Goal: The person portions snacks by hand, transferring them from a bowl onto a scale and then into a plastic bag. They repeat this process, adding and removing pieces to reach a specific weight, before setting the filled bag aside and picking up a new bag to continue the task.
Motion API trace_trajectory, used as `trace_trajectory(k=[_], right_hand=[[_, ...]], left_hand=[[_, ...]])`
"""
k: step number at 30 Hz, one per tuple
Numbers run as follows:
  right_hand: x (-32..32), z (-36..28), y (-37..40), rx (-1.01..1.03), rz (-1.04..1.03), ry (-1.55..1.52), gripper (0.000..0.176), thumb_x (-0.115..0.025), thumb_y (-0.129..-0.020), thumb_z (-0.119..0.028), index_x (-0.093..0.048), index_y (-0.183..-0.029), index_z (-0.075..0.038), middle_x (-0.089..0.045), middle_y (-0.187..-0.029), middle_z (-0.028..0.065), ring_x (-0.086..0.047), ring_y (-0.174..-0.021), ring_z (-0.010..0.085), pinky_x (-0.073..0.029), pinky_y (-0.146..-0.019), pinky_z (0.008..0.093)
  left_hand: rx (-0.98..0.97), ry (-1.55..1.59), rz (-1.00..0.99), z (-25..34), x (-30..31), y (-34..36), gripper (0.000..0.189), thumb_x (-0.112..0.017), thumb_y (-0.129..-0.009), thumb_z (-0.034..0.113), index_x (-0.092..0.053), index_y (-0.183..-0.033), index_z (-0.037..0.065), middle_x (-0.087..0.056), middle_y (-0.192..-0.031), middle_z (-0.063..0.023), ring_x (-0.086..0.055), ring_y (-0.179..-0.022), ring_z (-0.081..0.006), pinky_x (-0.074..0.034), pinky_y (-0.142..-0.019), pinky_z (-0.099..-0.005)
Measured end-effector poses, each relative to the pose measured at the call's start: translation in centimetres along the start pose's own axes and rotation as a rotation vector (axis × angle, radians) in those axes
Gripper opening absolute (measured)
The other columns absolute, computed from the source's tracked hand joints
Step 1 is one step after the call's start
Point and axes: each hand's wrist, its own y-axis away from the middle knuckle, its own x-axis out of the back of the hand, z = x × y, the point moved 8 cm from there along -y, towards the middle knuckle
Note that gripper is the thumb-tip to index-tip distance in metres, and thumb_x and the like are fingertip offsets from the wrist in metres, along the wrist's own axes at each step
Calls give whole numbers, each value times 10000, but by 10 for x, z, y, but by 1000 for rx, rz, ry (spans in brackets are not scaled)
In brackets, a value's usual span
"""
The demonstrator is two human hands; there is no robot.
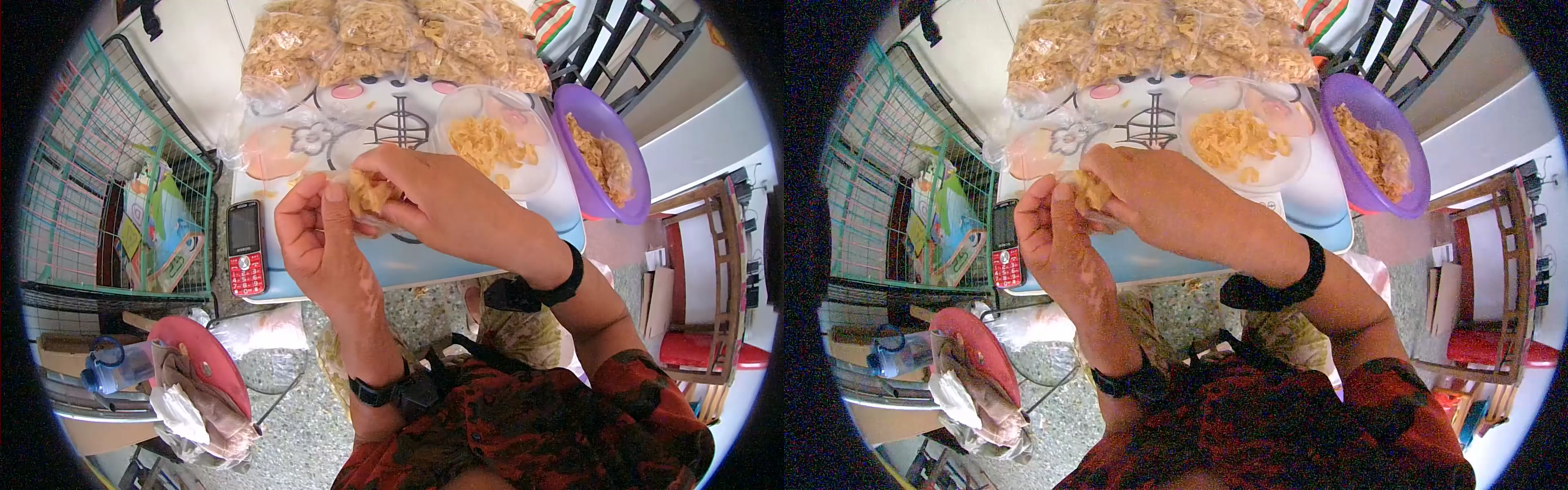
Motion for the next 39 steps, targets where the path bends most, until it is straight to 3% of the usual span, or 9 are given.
trace_trajectory(k=[3,6,15,18,21,24,30,33,39], right_hand=[[4,-11,3,187,61,2,253,-575,-854,-167,-529,-1068,-40,-619,-859,170,-637,-779,386,-501,-658,477],[1,-7,7,197,76,20,194,-572,-833,-162,-576,-996,-58,-613,-879,146,-638,-765,354,-504,-648,458],[-20,9,3,-16,-150,136,140,-578,-814,-108,-607,-946,-71,-612,-837,140,-616,-776,361,-497,-692,419],[-16,16,1,-108,-63,-3,237,-579,-834,-102,-583,-1068,-68,-637,-908,176,-641,-855,348,-508,-722,405],[-8,19,11,-245,5,-191,250,-554,-848,-143,-508,-1042,7,-637,-829,234,-629,-775,418,-490,-651,493],[-10,18,15,-171,28,-237,327,-576,-852,-161,-448,-1103,6,-634,-825,247,-634,-768,415,-493,-649,484],[-16,16,12,-217,111,-647,201,-600,-860,-172,-561,-932,11,-643,-816,190,-649,-751,357,-501,-644,437],[-16,19,8,-162,126,-394,159,-584,-859,-159,-592,-789,-16,-629,-787,158,-635,-736,344,-494,-631,419],[-21,5,4,58,137,-24,148,-572,-837,-170,-588,-728,-71,-576,-722,151,-601,-696,348,-464,-611,455]], left_hand=[[-21,7,51,-1,2,-2,195,-643,-914,70,-560,-1078,5,-594,-909,-45,-553,-721,-72,-461,-550,-196],[-43,6,71,-3,3,-2,195,-642,-914,62,-558,-1079,0,-591,-899,-39,-539,-700,-65,-453,-558,-192],[-18,-124,-22,-3,-7,4,200,-637,-914,73,-552,-1081,4,-591,-860,-34,-531,-684,-65,-436,-541,-197],[5,-76,18,-4,-1,0,195,-641,-913,73,-554,-1073,3,-576,-836,-28,-510,-653,-55,-434,-531,-192],[9,-81,26,-5,4,-1,175,-618,-926,79,-559,-1074,9,-590,-852,-31,-528,-682,-70,-439,-544,-208],[10,-84,9,-5,3,-1,168,-607,-931,78,-561,-1078,12,-597,-858,-31,-535,-693,-75,-439,-549,-213],[2,-78,-23,-4,0,0,175,-621,-922,71,-564,-1075,9,-592,-840,-28,-522,-667,-69,-432,-546,-204],[-4,-94,-44,0,-3,0,172,-632,-916,67,-567,-1063,6,-593,-817,-28,-513,-634,-68,-422,-533,-202],[-80,-190,-109,7,-13,7,149,-644,-905,54,-568,-1024,8,-591,-789,-31,-499,-600,-73,-400,-506,-201]])
